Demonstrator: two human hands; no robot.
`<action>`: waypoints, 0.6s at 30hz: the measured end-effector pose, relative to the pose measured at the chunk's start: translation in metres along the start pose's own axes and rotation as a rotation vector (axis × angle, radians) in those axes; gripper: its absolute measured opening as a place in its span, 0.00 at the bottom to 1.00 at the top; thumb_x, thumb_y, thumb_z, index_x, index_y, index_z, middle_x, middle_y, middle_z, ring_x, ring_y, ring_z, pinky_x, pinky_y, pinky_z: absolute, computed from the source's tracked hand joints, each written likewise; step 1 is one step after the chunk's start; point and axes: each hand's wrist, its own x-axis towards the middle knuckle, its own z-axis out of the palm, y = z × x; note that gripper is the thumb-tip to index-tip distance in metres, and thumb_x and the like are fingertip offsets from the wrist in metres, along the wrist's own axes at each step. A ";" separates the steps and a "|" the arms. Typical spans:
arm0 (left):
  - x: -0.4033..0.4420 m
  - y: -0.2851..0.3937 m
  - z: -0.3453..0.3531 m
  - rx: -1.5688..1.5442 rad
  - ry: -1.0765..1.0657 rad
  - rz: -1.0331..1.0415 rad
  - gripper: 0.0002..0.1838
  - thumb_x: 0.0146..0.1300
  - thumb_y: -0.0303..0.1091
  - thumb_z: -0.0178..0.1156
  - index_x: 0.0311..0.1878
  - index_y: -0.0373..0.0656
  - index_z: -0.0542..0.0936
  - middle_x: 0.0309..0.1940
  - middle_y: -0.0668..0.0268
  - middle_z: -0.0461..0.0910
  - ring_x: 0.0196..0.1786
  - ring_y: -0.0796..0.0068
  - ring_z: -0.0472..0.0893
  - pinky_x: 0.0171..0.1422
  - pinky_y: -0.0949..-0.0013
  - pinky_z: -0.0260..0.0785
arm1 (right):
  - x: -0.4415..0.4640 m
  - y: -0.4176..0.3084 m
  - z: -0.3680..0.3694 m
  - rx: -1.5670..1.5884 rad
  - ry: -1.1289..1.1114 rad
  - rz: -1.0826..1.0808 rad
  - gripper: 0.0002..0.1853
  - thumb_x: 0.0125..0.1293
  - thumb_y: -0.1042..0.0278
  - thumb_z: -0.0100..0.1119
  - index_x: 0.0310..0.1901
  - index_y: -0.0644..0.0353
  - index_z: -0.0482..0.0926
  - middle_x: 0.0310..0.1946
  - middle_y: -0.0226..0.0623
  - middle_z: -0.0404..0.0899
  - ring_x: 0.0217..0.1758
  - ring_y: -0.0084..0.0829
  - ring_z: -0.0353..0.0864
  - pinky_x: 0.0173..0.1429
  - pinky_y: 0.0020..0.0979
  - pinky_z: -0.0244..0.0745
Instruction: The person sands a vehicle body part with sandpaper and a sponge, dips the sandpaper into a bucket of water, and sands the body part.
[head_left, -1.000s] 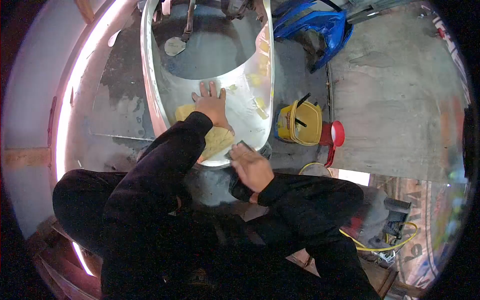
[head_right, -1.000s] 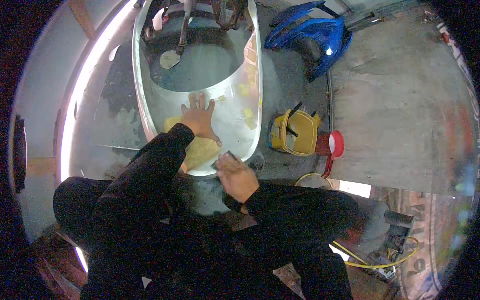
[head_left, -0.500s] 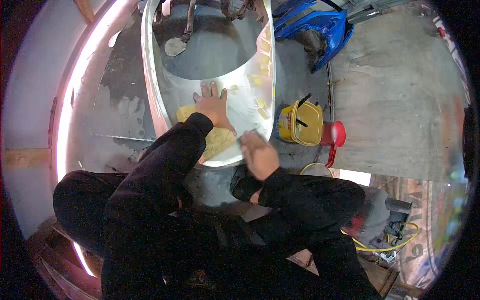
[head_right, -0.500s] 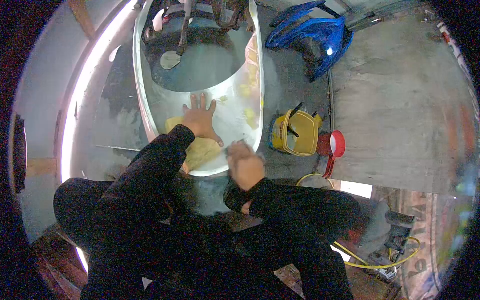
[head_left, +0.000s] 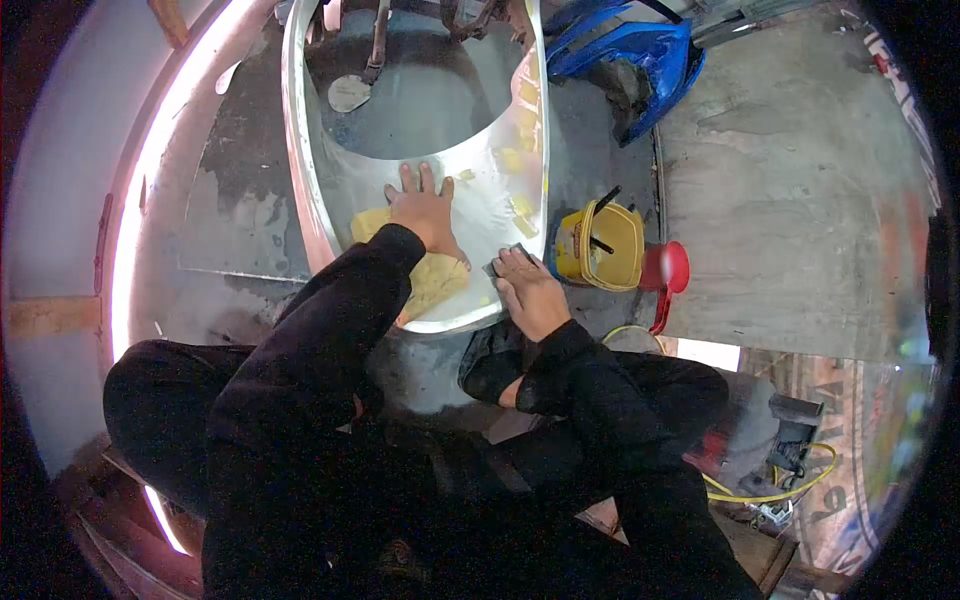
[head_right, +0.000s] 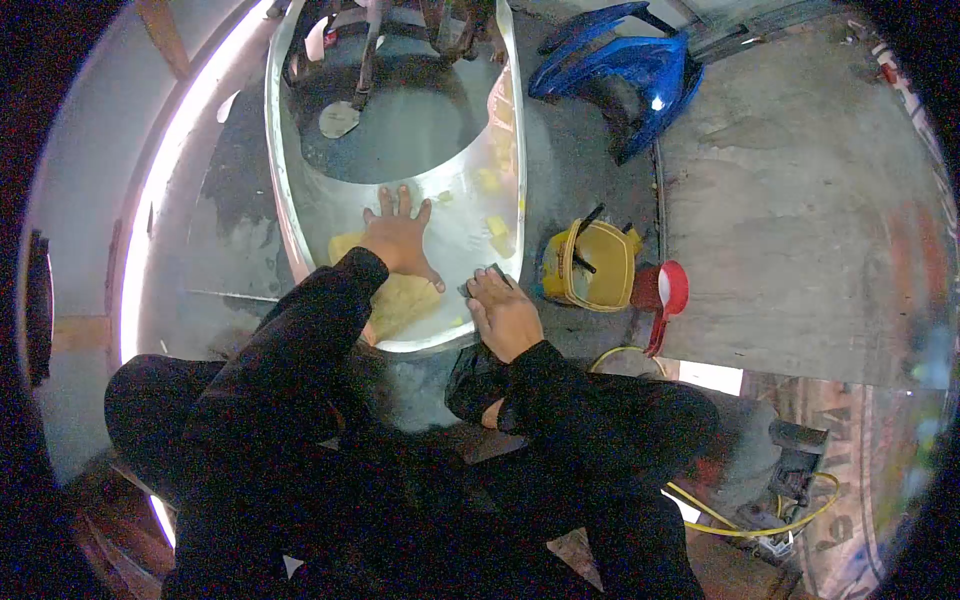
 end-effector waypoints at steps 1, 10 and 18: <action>-0.001 -0.001 0.000 0.003 0.002 -0.002 0.85 0.22 0.80 0.75 0.83 0.44 0.47 0.82 0.39 0.37 0.82 0.27 0.39 0.75 0.22 0.46 | 0.000 -0.027 -0.016 0.166 -0.123 0.167 0.17 0.75 0.65 0.52 0.58 0.65 0.82 0.61 0.52 0.79 0.70 0.51 0.74 0.74 0.45 0.68; -0.001 0.000 0.004 -0.032 0.063 0.007 0.84 0.21 0.77 0.78 0.83 0.45 0.50 0.82 0.40 0.41 0.81 0.27 0.40 0.74 0.22 0.47 | -0.029 -0.029 -0.019 0.192 -0.190 -0.111 0.19 0.76 0.64 0.52 0.61 0.65 0.79 0.64 0.50 0.78 0.70 0.50 0.74 0.77 0.47 0.64; -0.003 0.000 0.006 -0.020 0.086 0.008 0.83 0.22 0.78 0.78 0.82 0.45 0.52 0.82 0.40 0.42 0.81 0.27 0.42 0.73 0.23 0.49 | -0.030 0.005 -0.015 -0.013 -0.135 -0.162 0.19 0.72 0.66 0.55 0.60 0.67 0.78 0.63 0.50 0.77 0.73 0.52 0.69 0.78 0.50 0.60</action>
